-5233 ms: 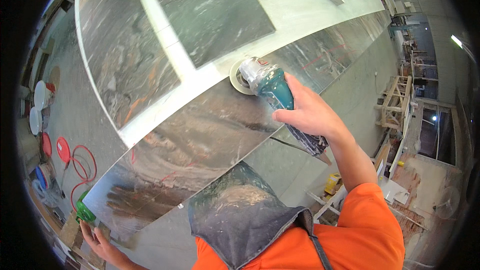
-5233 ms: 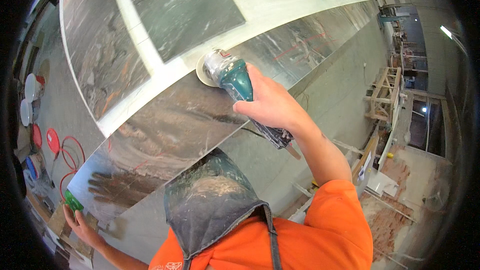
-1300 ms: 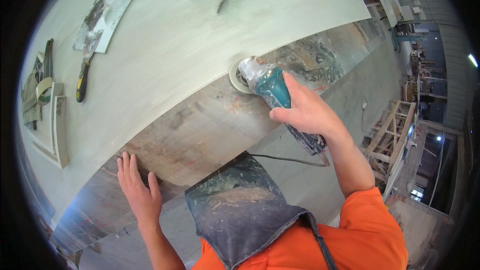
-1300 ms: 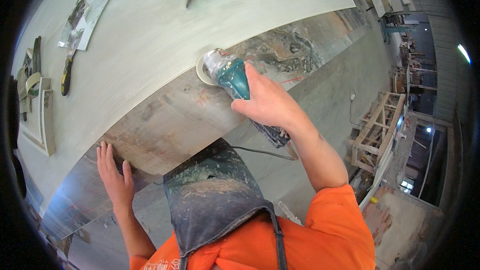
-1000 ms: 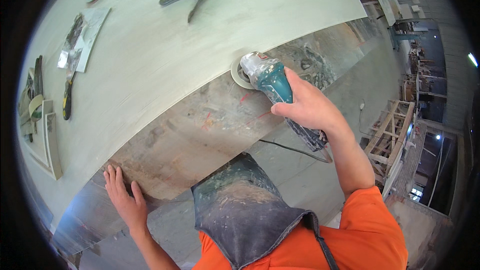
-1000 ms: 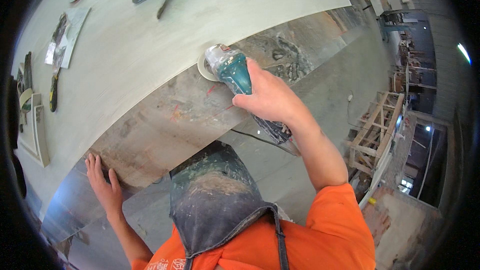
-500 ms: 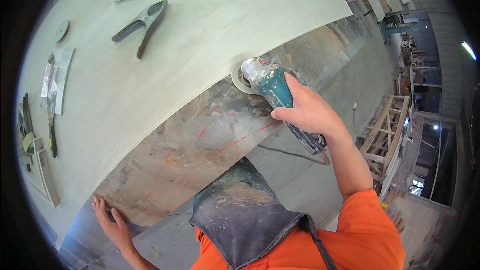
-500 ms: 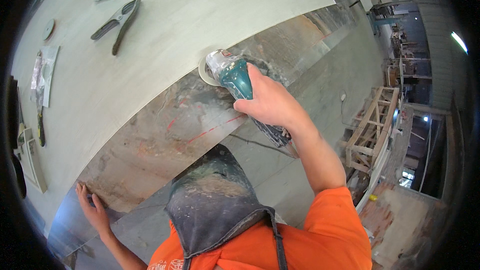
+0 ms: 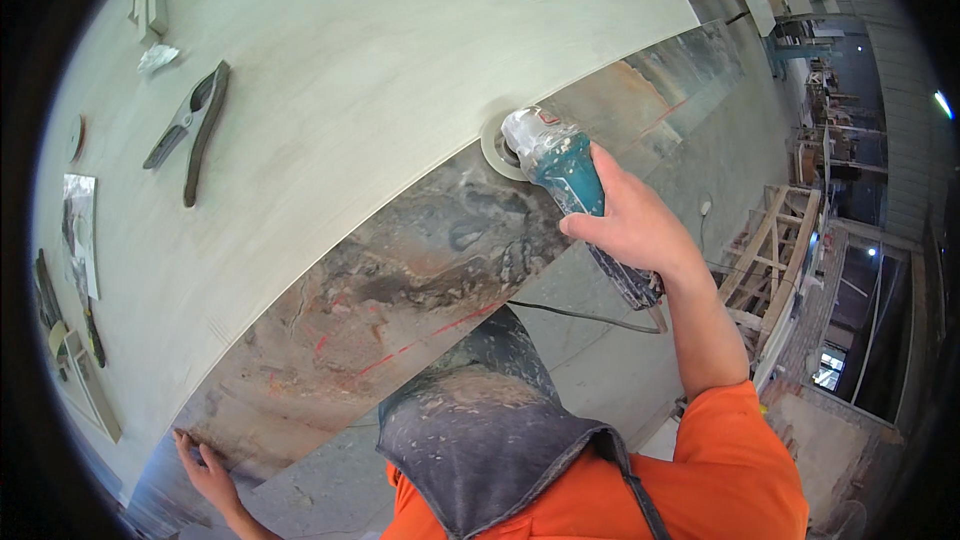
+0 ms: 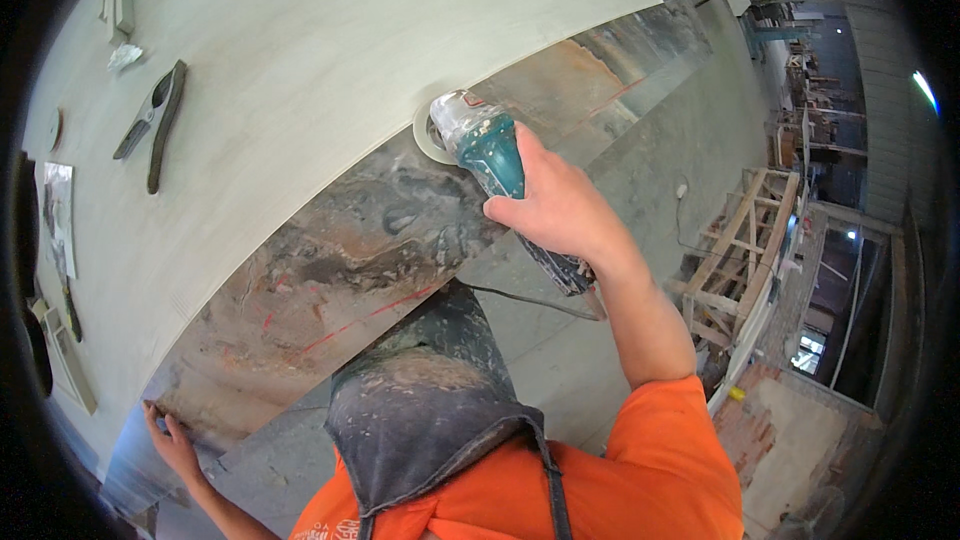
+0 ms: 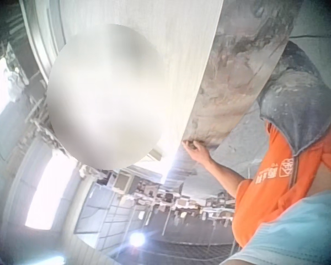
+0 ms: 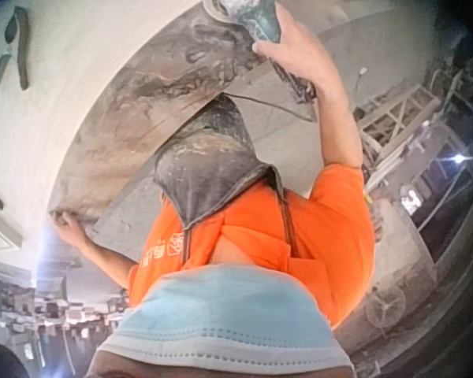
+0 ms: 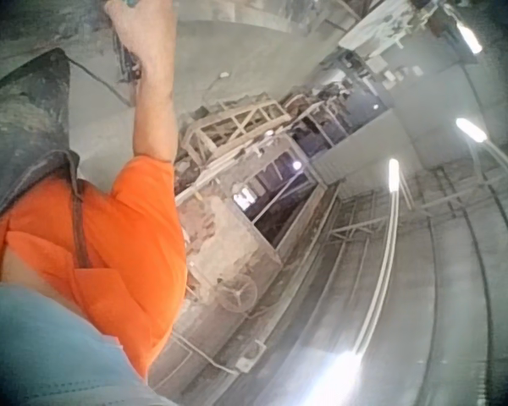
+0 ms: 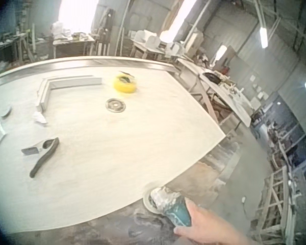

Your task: The person aligns and fits white trim pieces along the edges of a large marble-patterned slab on a workbench, then uses an angle grinder to smooth the slab's edge. The person handles the trim by hand and operates the grinder with both hands.

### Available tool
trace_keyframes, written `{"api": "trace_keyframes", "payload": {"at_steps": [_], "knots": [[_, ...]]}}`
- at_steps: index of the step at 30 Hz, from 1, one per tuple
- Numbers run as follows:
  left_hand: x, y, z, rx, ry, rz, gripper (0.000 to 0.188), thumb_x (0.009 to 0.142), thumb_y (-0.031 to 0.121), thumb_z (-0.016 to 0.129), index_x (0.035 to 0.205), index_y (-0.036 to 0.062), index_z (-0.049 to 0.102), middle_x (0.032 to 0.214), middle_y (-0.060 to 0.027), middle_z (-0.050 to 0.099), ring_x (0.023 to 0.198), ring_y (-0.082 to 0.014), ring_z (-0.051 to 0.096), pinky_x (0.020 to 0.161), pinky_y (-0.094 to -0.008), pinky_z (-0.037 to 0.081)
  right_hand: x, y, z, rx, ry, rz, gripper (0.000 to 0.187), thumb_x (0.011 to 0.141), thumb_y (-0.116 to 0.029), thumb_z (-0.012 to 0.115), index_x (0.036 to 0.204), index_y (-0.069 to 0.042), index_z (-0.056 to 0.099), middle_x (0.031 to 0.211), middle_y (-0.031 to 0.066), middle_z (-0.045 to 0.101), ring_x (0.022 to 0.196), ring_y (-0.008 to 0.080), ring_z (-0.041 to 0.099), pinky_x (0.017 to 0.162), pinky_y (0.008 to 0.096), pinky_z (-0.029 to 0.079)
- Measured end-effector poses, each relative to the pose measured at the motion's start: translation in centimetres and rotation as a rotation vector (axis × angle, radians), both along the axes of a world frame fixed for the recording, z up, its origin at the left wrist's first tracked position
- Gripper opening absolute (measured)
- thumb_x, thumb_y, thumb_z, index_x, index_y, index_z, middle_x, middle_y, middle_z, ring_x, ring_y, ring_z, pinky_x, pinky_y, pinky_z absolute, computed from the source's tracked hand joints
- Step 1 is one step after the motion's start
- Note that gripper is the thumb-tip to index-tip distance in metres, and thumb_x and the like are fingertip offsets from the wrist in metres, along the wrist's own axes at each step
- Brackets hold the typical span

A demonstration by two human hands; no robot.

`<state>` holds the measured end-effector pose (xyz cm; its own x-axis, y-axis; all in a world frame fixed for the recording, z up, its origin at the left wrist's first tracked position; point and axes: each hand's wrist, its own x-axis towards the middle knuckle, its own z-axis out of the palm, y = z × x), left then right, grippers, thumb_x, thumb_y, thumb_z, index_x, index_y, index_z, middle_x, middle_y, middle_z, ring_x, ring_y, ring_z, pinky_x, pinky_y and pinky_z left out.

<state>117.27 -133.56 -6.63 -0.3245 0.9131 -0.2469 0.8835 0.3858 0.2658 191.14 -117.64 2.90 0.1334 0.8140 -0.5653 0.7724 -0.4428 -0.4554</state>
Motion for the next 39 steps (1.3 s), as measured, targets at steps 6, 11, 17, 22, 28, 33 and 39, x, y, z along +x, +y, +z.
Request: {"api": "trace_keyframes", "payload": {"at_steps": [6, 11, 17, 22, 28, 33, 39], "knots": [[1.5, 1.0, -0.7, -0.021, 0.08, 0.065, 0.047, 0.103, 0.016, 0.054, 0.146, -0.0045, 0.047, 0.157, -0.0219, 0.044, 0.146, -0.0355, 0.041, 0.119, -0.0417, 0.032, 4.6, 1.6, 0.9, -0.001, -0.025, 0.015, 0.092, 0.076, -0.025, 0.074, 0.153, 0.002, 0.032, 0.123, 0.0302, 0.063, 0.114, 0.0446, 0.063, 0.097, 0.0452, 0.05], [12.8, 4.3, -1.7, 0.112, 0.178, -0.154, 0.052, 0.103, 0.017, 0.055, 0.149, -0.0038, 0.044, 0.158, -0.0248, 0.04, 0.147, -0.0392, 0.037, 0.122, -0.0461, 0.028, 8.6, 2.6, 0.0, 0.021, -0.008, 0.021, 0.092, 0.076, -0.025, 0.074, 0.153, 0.001, 0.032, 0.126, 0.03, 0.062, 0.117, 0.0443, 0.061, 0.1, 0.045, 0.048], [37.1, 11.2, 1.1, 0.159, -0.038, -0.364, 0.054, 0.096, 0.008, 0.058, 0.149, 0.0013, 0.046, 0.159, -0.0227, 0.04, 0.149, -0.0395, 0.035, 0.123, -0.0471, 0.026, 13.8, 3.5, 0.0, 0.021, -0.035, 0.037, 0.092, 0.077, -0.026, 0.074, 0.154, 0.001, 0.032, 0.131, 0.03, 0.06, 0.121, 0.0436, 0.06, 0.102, 0.0443, 0.048], [55.6, 15.1, 1.2, 0.13, -0.293, -0.628, 0.063, 0.086, 0.009, 0.067, 0.145, -0.0011, 0.048, 0.158, -0.0223, 0.041, 0.149, -0.0412, 0.034, 0.123, -0.0526, 0.023, 18.2, 5.2, -0.4, -0.039, 0.019, 0.068, 0.092, 0.077, -0.026, 0.074, 0.154, 0.001, 0.031, 0.131, 0.0312, 0.06, 0.122, 0.0436, 0.06, 0.103, 0.0449, 0.047], [70.4, 17.5, 1.3, 0.052, -0.333, -0.759, 0.064, 0.086, 0.016, 0.072, 0.143, -0.0014, 0.05, 0.157, -0.0206, 0.041, 0.15, -0.0396, 0.032, 0.123, -0.0557, 0.022, 24.9, 6.4, -1.1, -0.02, -0.005, 0.123, 0.091, 0.077, -0.025, 0.073, 0.153, 0.001, 0.032, 0.124, 0.032, 0.062, 0.118, 0.0448, 0.061, 0.1, 0.0457, 0.049], [73.6, 17.5, 0.9, 0.027, -0.174, -0.727, 0.062, 0.087, 0.017, 0.071, 0.143, -0.0017, 0.05, 0.158, -0.0182, 0.042, 0.15, -0.0365, 0.033, 0.124, -0.0542, 0.022, 30.3, 8.0, -1.1, -0.038, 0.022, 0.12, 0.091, 0.076, -0.024, 0.074, 0.152, 0.003, 0.033, 0.123, 0.0298, 0.062, 0.114, 0.042, 0.063, 0.099, 0.0431, 0.048], [75.3, 17.5, 2.1, -0.037, -0.042, -0.69, 0.062, 0.086, 0.016, 0.072, 0.141, -0.0026, 0.052, 0.157, -0.019, 0.043, 0.15, -0.0357, 0.035, 0.125, -0.0513, 0.024, 35.6, 9.8, -0.8, -0.062, 0.021, 0.128, 0.094, 0.076, -0.025, 0.075, 0.153, 0.006, 0.032, 0.126, 0.0303, 0.062, 0.116, 0.0411, 0.062, 0.101, 0.0419, 0.047]]}}
